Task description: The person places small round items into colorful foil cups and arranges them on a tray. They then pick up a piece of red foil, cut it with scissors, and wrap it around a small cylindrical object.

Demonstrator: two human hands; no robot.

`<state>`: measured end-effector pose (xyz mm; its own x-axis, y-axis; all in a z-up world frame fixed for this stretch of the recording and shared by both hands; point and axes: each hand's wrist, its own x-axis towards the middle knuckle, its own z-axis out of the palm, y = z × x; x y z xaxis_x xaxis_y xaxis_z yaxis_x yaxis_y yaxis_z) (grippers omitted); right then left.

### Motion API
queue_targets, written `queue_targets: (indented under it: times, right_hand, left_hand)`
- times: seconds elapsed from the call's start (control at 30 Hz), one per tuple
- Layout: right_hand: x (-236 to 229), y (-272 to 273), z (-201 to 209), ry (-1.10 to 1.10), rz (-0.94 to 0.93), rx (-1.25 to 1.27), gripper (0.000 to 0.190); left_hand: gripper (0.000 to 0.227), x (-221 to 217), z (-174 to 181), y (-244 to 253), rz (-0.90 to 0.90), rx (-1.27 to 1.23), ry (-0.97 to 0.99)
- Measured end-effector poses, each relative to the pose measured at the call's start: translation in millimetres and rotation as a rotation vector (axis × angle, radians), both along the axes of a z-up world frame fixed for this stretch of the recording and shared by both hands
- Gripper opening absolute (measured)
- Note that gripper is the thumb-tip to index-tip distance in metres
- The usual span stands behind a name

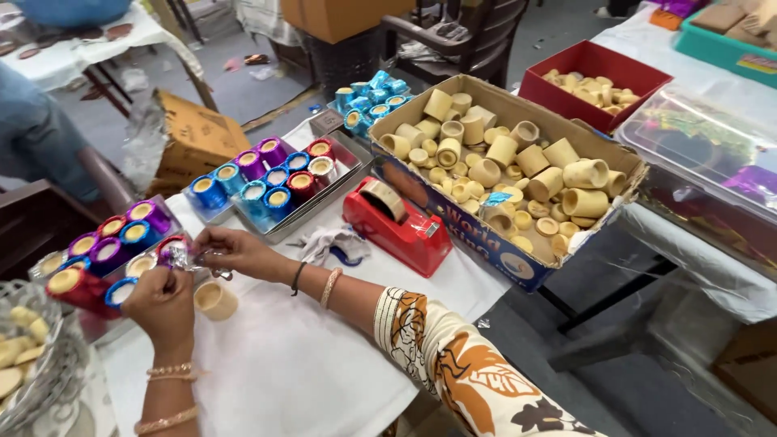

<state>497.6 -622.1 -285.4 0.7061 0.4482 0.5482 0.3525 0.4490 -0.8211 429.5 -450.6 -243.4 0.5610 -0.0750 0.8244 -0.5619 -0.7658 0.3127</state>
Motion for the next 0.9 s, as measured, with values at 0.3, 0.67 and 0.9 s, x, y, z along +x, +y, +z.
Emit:
queue_targets:
  times: [0.3, 0.67, 0.9]
  right_hand:
    - [-5.1, -12.4, 9.4, 0.156, 0.077, -0.024, 0.021]
    - [-32.0, -15.0, 35.0, 0.174, 0.112, 0.0, 0.016]
    - [-21.4, -4.5, 17.7, 0.104, -0.053, 0.051, 0.022]
  left_hand:
    - [0.024, 6.8, -35.8, 38.4, -0.143, -0.254, 0.019]
    - [0.061, -8.0, 14.2, 10.0, -0.706, -0.755, 0.374]
    - [0.068, -32.5, 40.9, -36.6, -0.619, -0.553, 0.598]
